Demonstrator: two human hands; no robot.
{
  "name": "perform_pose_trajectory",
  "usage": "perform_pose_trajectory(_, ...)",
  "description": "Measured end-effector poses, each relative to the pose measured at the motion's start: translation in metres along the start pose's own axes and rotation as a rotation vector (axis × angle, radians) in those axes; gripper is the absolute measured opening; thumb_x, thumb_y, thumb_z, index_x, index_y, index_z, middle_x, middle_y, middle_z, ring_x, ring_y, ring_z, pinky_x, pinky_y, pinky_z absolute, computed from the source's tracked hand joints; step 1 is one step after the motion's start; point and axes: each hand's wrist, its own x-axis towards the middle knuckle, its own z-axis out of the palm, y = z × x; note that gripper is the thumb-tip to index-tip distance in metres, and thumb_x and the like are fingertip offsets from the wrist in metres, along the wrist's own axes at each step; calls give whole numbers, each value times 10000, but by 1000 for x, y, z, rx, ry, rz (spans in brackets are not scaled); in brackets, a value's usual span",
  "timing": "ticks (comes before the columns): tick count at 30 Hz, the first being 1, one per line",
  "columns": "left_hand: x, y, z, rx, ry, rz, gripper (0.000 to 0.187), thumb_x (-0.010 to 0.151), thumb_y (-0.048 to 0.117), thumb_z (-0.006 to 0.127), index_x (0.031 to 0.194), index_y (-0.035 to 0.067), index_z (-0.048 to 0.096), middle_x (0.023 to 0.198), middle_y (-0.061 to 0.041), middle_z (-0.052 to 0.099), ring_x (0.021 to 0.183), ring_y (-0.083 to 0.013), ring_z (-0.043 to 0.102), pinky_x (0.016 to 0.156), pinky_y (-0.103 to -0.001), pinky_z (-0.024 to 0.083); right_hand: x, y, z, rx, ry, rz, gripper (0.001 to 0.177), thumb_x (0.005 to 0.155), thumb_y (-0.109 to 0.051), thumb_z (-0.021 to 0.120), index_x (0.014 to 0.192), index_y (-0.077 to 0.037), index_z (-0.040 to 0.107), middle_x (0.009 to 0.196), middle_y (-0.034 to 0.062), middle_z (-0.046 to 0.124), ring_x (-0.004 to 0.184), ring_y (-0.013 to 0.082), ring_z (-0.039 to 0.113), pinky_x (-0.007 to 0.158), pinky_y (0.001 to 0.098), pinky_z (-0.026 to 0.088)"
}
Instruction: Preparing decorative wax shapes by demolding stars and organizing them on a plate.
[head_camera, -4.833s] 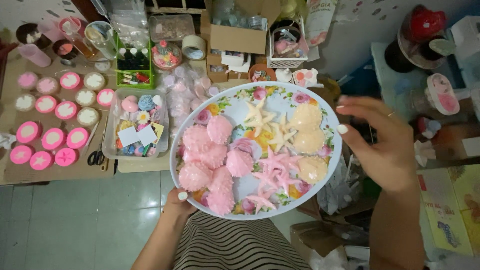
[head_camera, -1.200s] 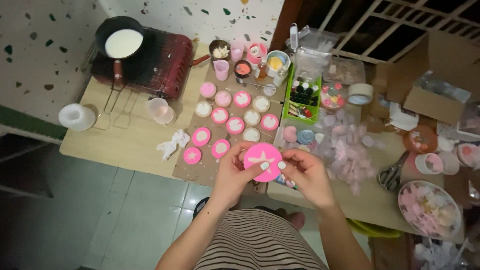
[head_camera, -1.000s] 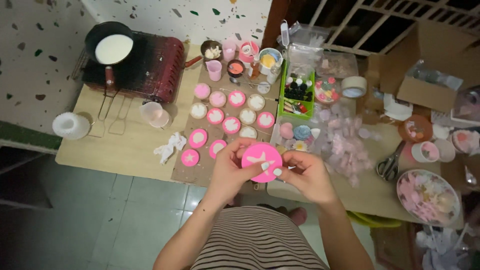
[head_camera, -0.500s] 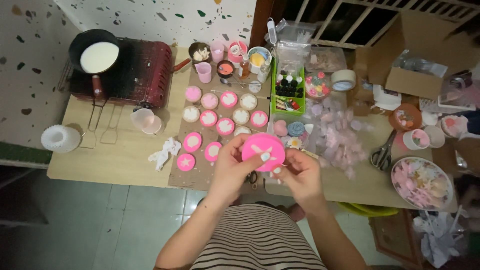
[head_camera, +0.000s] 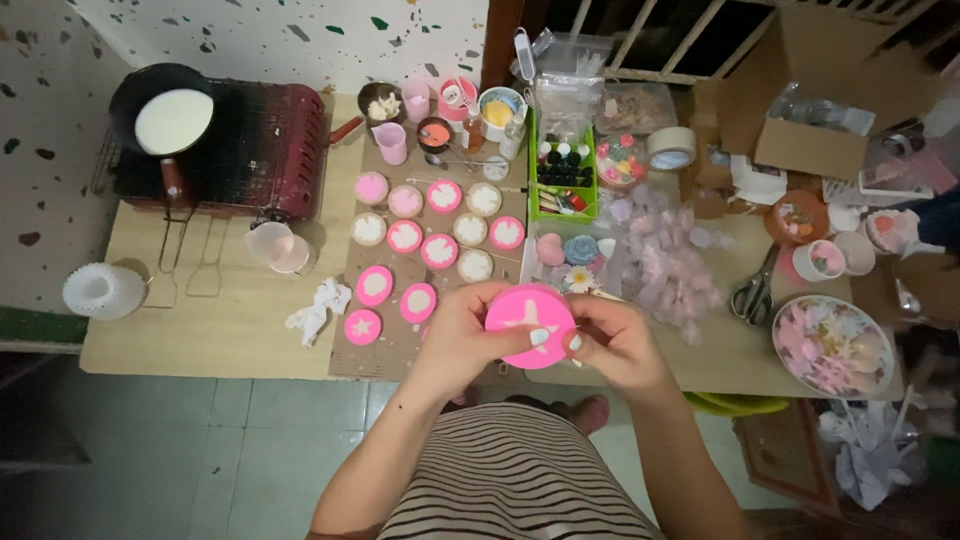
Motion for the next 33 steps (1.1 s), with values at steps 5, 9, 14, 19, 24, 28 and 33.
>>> perform_pose_trajectory(5,2,3,3,60,-68,19,267,814,19,783,1075,-22,743,922,-5,729,827,-65,660,753,-245,565,-2,15,12,20,86,-58,278,967,-132,714,1185,36,670,1015,34,688,878,100,611,776,247,508)
perform_pose_trajectory(9,1,3,17,-5,75,114,288,813,46,807,1080,1,707,945,15,721,850,-52,654,779,-235,555,-6,-8,37,-39,205,-141,288,950,-119,741,1170,40,646,1065,42,697,955,108,637,849,258,530)
perform_pose_trajectory(14,-4,8,22,184,96,-92,318,809,104,833,1099,-4,758,852,-44,719,666,-121,585,584,-297,468,-5,-19,20,-91,138,-174,319,937,-168,753,1158,23,627,1120,36,651,1015,97,614,883,252,527)
perform_pose_trajectory(19,-1,9,17,168,-49,64,356,805,86,807,1142,-3,736,962,-18,762,853,-67,691,768,-250,589,-9,-16,7,-15,20,-150,284,987,-203,735,1117,29,635,1084,28,624,962,91,567,839,235,482)
perform_pose_trajectory(24,-1,13,12,162,-119,55,380,806,79,798,1173,-1,745,972,-29,765,866,-64,684,779,-246,586,-10,2,1,-25,46,-41,282,1003,-225,682,1107,35,654,1014,15,620,859,72,538,732,215,449)
perform_pose_trajectory(28,4,7,13,215,-90,56,350,801,83,819,1129,-10,743,967,-32,769,870,-69,699,784,-248,589,-8,5,20,51,151,-96,295,1002,-205,682,1149,49,655,983,26,643,824,80,559,717,225,465)
perform_pose_trajectory(33,4,-4,20,12,138,120,333,834,107,819,1127,-15,720,973,-24,751,866,-74,682,786,-247,569,-10,-6,45,-90,303,-168,306,969,-182,731,1153,47,646,1016,50,671,896,99,619,795,252,522)
